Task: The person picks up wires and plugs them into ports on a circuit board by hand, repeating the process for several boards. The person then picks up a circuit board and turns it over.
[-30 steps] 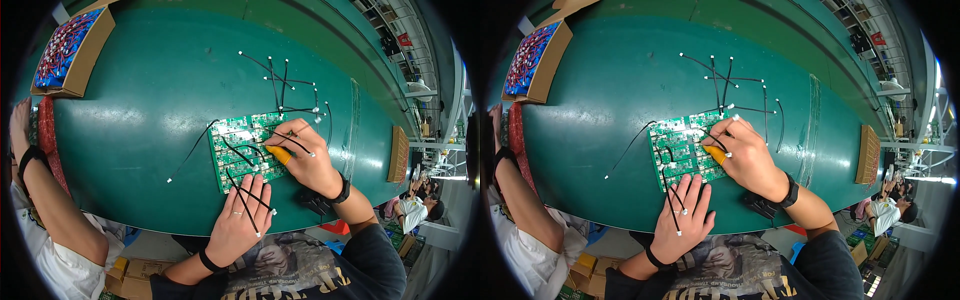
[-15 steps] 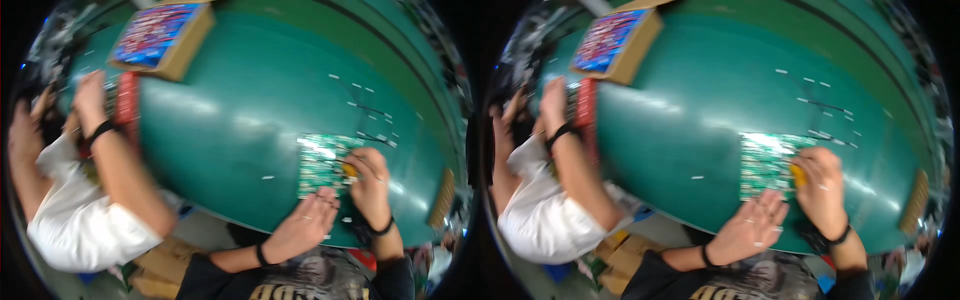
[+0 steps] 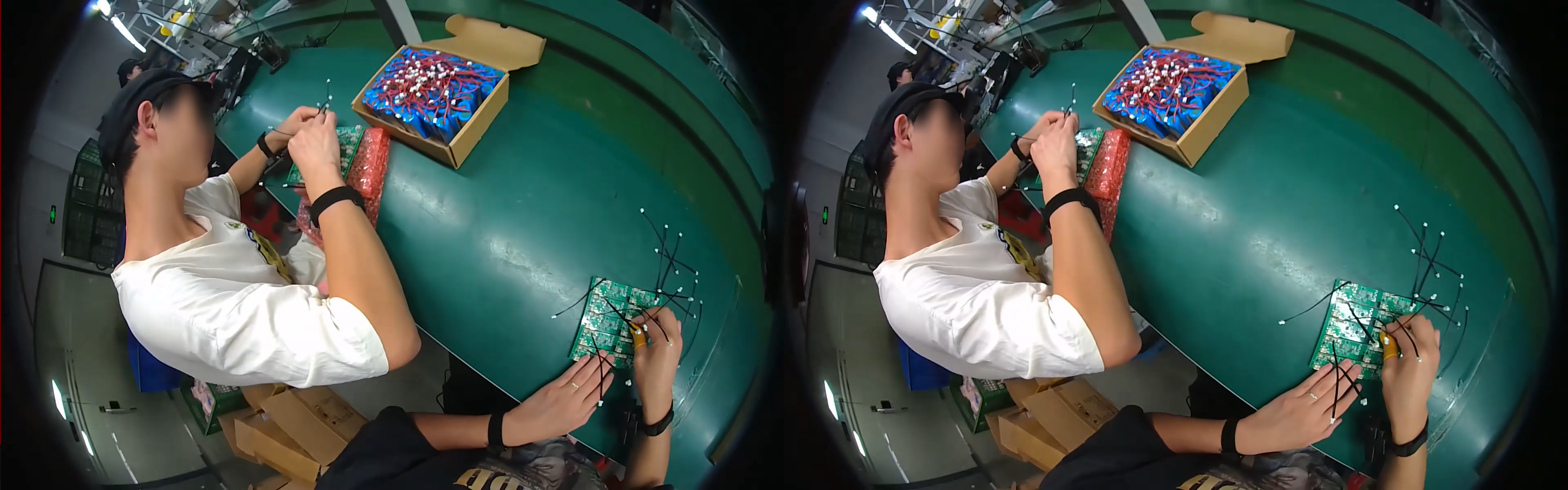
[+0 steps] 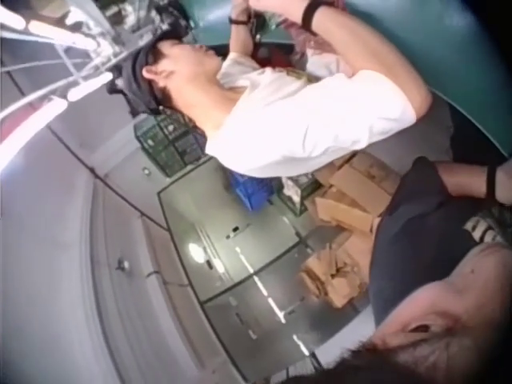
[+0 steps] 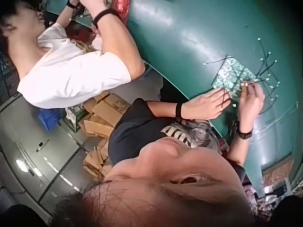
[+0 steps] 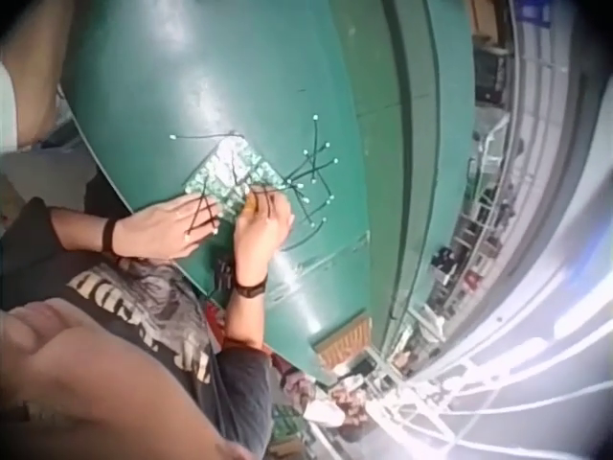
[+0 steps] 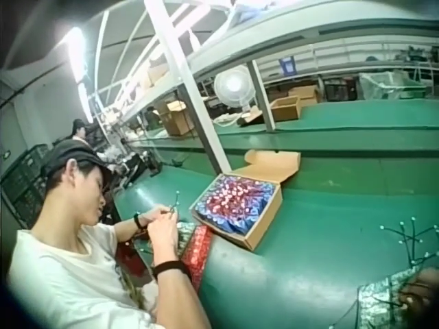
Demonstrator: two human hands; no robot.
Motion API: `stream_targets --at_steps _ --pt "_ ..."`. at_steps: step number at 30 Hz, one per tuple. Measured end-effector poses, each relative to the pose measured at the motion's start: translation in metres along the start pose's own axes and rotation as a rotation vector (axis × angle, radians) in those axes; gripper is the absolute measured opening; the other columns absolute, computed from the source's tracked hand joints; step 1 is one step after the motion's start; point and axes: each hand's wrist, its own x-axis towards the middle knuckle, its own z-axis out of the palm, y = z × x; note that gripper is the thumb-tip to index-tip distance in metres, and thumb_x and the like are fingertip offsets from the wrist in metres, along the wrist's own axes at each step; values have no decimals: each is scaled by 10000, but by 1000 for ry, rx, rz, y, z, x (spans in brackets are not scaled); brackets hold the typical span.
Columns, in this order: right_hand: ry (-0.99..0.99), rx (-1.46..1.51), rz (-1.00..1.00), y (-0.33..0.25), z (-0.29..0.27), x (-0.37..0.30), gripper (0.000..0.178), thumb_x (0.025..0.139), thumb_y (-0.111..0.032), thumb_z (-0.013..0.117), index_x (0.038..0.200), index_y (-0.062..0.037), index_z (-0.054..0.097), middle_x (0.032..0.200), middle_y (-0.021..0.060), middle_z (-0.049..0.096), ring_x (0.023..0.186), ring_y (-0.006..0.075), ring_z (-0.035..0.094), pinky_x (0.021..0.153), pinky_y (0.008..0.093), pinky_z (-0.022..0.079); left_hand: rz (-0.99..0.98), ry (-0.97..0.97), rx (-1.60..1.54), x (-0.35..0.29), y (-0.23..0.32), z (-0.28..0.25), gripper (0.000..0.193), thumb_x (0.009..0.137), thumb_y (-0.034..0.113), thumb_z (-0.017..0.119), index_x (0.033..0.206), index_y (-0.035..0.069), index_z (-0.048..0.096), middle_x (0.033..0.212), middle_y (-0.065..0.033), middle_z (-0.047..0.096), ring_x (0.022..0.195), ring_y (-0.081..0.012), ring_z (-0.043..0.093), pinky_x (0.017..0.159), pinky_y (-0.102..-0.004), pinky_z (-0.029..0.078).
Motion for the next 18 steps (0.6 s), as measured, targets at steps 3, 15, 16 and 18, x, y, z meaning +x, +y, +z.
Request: stream_targets --at_steps 3,15,16,18 --pt "68 -47 -68 9 -6 -9 184 753 50 738 923 -18 737 979 119 667 969 332 647 888 427 491 53 -46 -56 11 1 3 557 981 295 640 1401 -69 599 1559 -287 514 1479 -423 474 1239 -527 371" --pt "23 66 68 90 -62 -58 351 834 25 742 1157 -100 802 1091 98 731 1045 311 683 938 415 550 -8 -53 25 9 -5 -10 566 869 223 766 1364 -22 642 1531 -249 521 1473 -451 449 1204 -598 383" --pt "-9 62 68 102 -65 -61 334 841 0 745 1157 -95 796 1086 98 728 1043 310 680 940 415 545 -20 -58 29 7 -2 -10 561 871 216 761 1365 -23 642 1532 -248 521 1475 -453 445 1208 -602 378" --pt "-70 59 67 120 -75 -62 307 854 -51 752 1157 -85 785 1077 99 723 1040 308 674 945 414 534 -24 -55 51 4 -1 -11 548 877 228 755 1359 -13 653 1528 -242 531 1469 -448 457 1199 -594 392"
